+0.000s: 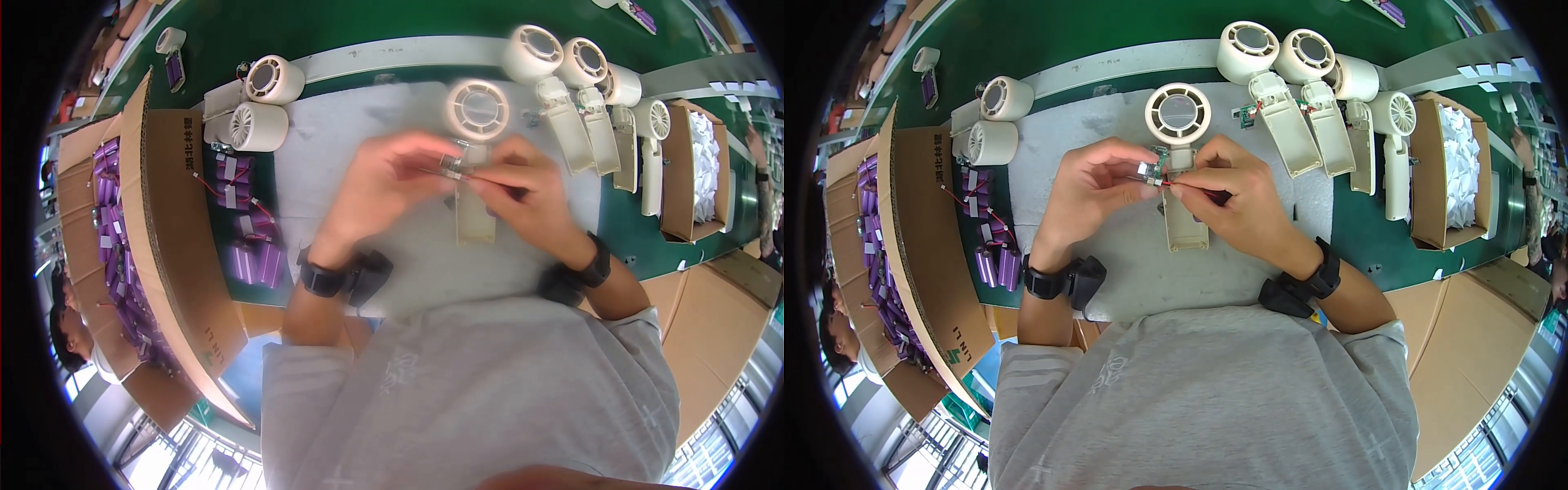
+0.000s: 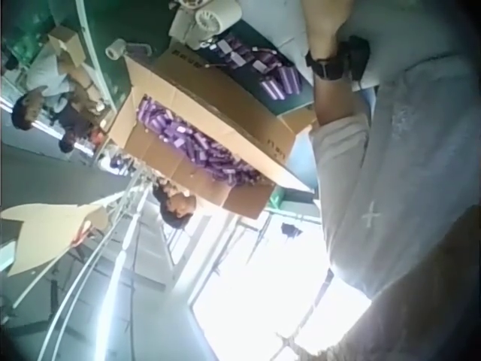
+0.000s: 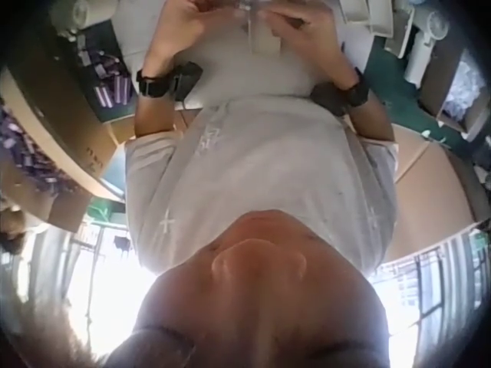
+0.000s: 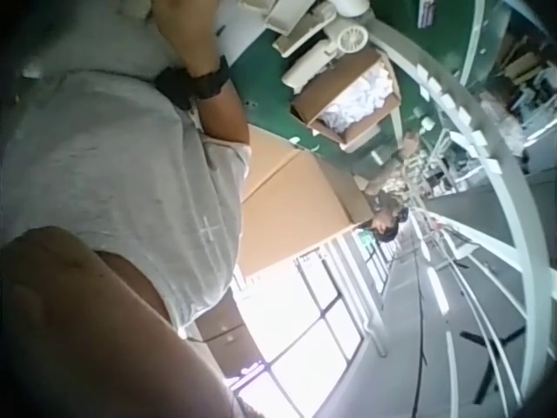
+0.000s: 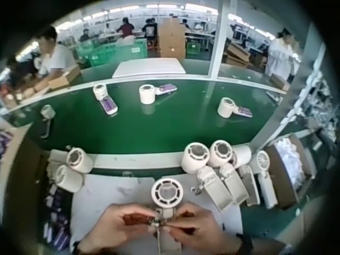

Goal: The person picks up a fan housing and a circuit board, connects the board to a battery pack, and tests the connection. They then fit the battery pack and circuit board into the housing before setting the assembly aside.

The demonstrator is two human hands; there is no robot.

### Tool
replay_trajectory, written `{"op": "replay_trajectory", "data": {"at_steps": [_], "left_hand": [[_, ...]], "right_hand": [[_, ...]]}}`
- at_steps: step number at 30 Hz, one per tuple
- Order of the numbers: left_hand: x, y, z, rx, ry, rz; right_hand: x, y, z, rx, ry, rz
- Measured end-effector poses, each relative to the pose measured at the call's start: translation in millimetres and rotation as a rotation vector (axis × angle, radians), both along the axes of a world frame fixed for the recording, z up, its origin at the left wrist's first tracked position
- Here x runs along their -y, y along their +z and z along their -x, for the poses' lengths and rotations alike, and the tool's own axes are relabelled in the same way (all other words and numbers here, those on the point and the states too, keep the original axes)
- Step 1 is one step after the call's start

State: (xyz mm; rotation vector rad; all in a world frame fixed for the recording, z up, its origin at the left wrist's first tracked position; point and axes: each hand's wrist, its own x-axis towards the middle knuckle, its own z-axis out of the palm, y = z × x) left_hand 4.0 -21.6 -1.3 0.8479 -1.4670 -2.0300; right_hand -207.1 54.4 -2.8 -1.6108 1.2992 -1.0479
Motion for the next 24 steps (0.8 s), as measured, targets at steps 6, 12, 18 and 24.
{"op": "replay_trajectory", "data": {"at_steps": [6,12,18,24], "left_hand": [[0.4,1.9,0.3,0.011,0.011,0.011],[-2.5,0.3,1.8,-0.011,0.008,-0.014],[-2.9,-0.4,3.0,-0.005,-0.021,-0.005],[-3.1,3.2,3.7,0.028,0.002,0.060]], "right_hand": [[-0.3,-1.8,-0.5,-0.060,-0.001,0.074],[-3.5,-0.7,-3.2,-0.088,-0.029,0.089],[-3.9,-3.9,-2.5,-0.140,-0.072,0.132],[-0.7,-0.7,-3.0,-0.145,-0.078,0.152]]}}
